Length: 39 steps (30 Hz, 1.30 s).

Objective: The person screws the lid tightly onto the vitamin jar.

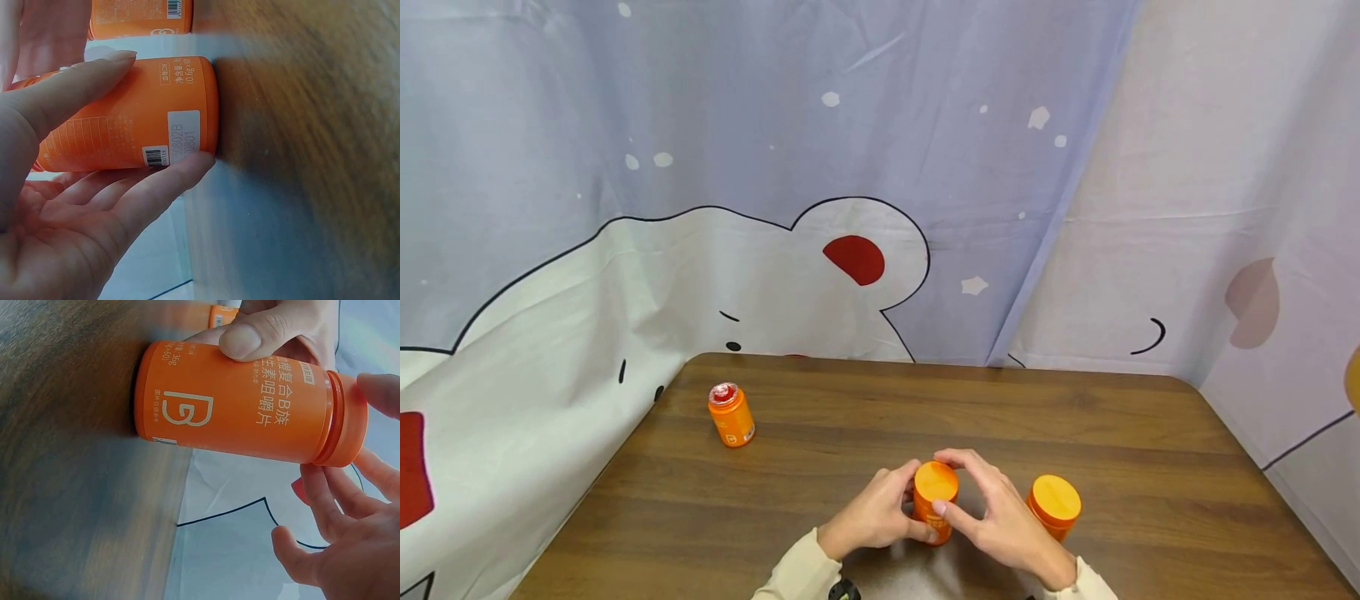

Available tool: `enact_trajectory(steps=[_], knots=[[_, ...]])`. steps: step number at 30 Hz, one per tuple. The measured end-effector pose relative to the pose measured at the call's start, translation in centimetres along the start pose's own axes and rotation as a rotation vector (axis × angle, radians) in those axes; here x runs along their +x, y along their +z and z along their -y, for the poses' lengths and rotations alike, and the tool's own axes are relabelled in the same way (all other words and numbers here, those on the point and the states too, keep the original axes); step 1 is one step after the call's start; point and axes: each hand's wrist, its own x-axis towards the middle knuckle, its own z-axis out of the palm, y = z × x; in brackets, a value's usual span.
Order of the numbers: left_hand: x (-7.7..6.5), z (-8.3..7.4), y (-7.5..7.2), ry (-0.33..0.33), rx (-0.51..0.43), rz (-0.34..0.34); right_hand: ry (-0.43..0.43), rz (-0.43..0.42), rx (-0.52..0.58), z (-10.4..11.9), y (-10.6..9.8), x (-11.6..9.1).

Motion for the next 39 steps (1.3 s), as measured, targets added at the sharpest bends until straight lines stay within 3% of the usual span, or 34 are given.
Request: enact_trajectory(steps=[16, 27, 39], knots=[[-0.07, -0.02, 0.16, 0.020, 0.006, -0.010, 0.045, -0.030, -0.064, 0.22, 0.16, -0.13], [-0.04, -0.07, 0.04, 0.021, 0.014, -0.012, -0.066, 0.016, 0.013, 0.19, -0.08, -0.01], [-0.06, -0.15, 0.00, -0.001, 0.006, -0.007, -0.048, 0.005, 0.011, -0.12, 0.00, 0.02]])
